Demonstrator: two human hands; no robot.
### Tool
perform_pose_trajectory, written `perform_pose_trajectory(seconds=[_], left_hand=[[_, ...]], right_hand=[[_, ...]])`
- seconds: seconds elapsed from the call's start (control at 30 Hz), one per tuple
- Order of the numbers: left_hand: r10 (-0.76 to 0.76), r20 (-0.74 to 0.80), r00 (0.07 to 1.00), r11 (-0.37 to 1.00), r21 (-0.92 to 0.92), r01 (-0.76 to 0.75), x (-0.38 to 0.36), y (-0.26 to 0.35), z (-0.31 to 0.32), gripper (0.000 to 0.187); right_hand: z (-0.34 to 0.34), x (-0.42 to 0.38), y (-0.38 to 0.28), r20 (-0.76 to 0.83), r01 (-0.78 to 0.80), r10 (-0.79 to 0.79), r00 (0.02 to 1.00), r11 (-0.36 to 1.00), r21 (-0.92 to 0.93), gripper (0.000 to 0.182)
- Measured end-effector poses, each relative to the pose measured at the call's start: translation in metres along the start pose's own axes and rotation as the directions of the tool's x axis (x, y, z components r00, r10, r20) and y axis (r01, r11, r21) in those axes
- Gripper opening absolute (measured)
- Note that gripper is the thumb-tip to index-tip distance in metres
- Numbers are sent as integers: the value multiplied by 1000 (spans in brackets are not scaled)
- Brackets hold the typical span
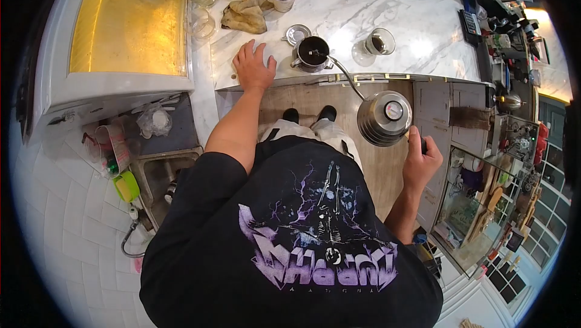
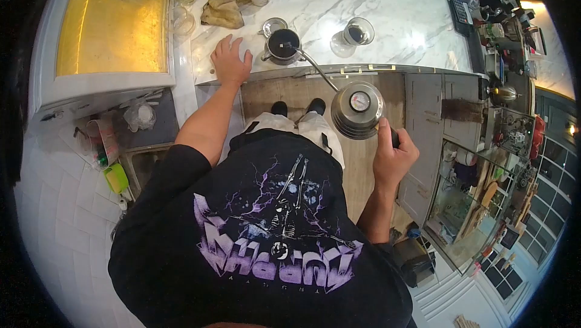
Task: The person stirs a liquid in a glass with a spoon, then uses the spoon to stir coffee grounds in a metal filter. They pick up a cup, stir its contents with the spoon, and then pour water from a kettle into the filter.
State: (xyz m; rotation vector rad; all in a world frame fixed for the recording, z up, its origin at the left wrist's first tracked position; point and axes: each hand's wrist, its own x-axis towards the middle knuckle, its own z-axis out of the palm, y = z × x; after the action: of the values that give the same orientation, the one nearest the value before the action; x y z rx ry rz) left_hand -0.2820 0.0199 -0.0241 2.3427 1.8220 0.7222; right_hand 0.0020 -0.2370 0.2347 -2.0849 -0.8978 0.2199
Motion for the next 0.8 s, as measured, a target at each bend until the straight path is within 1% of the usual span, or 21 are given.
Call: perform_pose_trajectory(seconds=[0.03, 0.1, 0.33, 0.43, 0.63, 0.73, 0.8], left_hand=[[5, -8, 1000, 1000, 2, -5, 0, 0, 0, 49], [5, -2, 1000, 1000, -1, -5, 1, 1, 0, 50], [-1, 2, 1000, 1000, 9, 1, 1, 0, 0, 51], [-6, 4, 1000, 1000, 10, 6, 0, -1, 2, 50], [-29, 32, 999, 1000, -5, 29, 1, 1, 0, 50], [-25, 23, 999, 1000, -7, 25, 1, 0, 1, 50], [-13, 10, 1000, 1000, 2, 13, 1, 0, 1, 50]], right_hand=[[0, 0, 1, -5, -3, 3, 1000, 1000, -1, 39], [0, -1, 4, 14, 53, -53, 998, 998, -38, 41], [10, -1, 3, 49, 47, -45, 998, 998, -44, 46], [17, 0, -1, 53, 33, -32, 998, 999, -12, 46], [25, 5, -4, 26, 31, -31, 999, 1000, -4, 45], [23, 8, -2, 30, 14, -13, 999, 1000, -19, 43], [22, 7, -3, 1, 8, -8, 1000, 1000, -24, 42]])
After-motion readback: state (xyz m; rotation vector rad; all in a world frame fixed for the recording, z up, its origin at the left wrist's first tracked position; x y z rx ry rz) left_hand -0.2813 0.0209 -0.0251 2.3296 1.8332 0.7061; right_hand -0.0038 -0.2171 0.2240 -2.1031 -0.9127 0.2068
